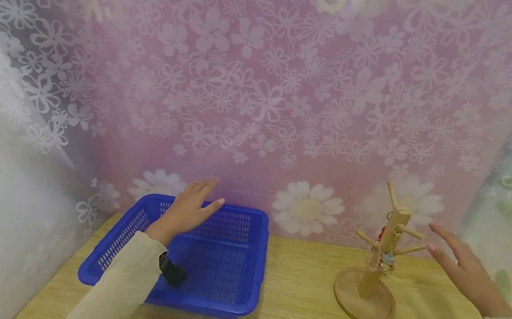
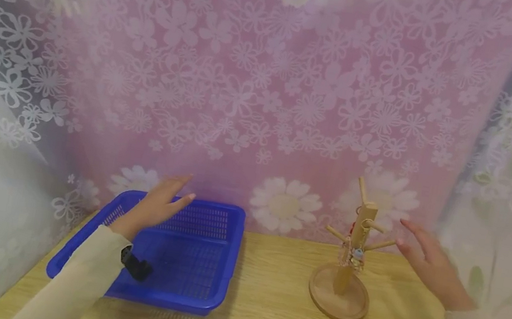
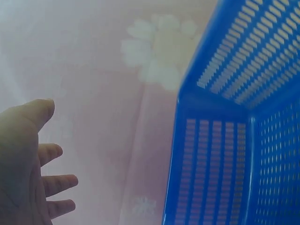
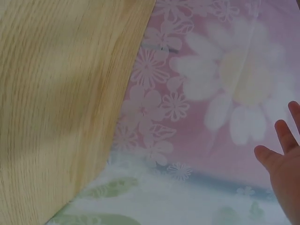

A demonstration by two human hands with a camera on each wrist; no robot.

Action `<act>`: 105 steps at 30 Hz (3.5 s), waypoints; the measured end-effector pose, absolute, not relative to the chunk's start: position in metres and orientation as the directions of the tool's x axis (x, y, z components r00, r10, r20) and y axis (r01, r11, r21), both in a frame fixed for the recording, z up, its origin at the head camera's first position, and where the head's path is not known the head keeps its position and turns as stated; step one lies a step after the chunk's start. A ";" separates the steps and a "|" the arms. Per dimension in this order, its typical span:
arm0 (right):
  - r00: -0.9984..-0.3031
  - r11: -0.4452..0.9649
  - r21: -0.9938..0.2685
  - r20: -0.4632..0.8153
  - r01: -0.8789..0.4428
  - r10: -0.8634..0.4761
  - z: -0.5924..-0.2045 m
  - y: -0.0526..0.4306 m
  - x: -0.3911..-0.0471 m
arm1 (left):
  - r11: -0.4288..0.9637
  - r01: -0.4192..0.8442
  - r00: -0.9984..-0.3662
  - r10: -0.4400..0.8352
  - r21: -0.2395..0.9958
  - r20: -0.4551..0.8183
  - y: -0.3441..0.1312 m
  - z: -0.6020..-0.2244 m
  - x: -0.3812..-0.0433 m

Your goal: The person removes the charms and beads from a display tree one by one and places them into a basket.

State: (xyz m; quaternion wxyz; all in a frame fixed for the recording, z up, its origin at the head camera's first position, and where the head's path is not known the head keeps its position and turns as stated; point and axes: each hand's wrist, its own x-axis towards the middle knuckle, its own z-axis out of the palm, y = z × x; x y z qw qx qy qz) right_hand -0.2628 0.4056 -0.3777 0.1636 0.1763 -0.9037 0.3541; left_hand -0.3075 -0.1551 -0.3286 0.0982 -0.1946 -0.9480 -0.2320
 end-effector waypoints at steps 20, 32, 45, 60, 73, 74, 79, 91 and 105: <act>-0.939 0.697 -0.649 0.326 -0.305 -0.107 -0.392 0.396 -0.257 | 0.682 0.514 -0.858 0.398 0.521 0.326 -0.086 -0.348 -0.295; -0.895 0.635 -0.659 0.429 -0.404 -0.123 -0.402 0.384 -0.261 | 0.606 0.543 -0.838 0.438 0.581 0.326 -0.044 -0.359 -0.287; -0.888 0.622 -0.686 0.459 -0.378 -0.034 -0.407 0.380 -0.261 | 0.477 0.518 -0.840 0.441 0.710 0.317 0.000 -0.367 -0.276; -0.909 0.616 -0.718 0.417 -0.324 0.008 -0.397 0.380 -0.262 | 0.433 0.524 -0.832 0.444 0.734 0.332 0.056 -0.388 -0.264; -0.924 0.525 -0.789 0.382 -0.319 0.011 -0.396 0.376 -0.266 | 0.390 0.469 -0.859 0.408 0.792 0.308 0.083 -0.411 -0.255; -0.923 0.522 -0.789 0.385 -0.325 0.008 -0.396 0.377 -0.266 | 0.381 0.465 -0.861 0.404 0.799 0.308 0.085 -0.412 -0.255; -0.917 0.499 -0.796 0.398 -0.341 0.008 -0.398 0.379 -0.268 | 0.335 0.456 -0.865 0.383 0.825 0.323 0.094 -0.415 -0.258; -0.900 0.429 -0.814 0.435 -0.391 0.005 -0.401 0.380 -0.270 | 0.259 0.452 -0.871 0.336 0.853 0.359 0.114 -0.415 -0.260; -0.888 0.397 -0.820 0.459 -0.413 0.024 -0.404 0.380 -0.269 | 0.195 0.405 -0.890 0.306 0.893 0.337 0.128 -0.423 -0.262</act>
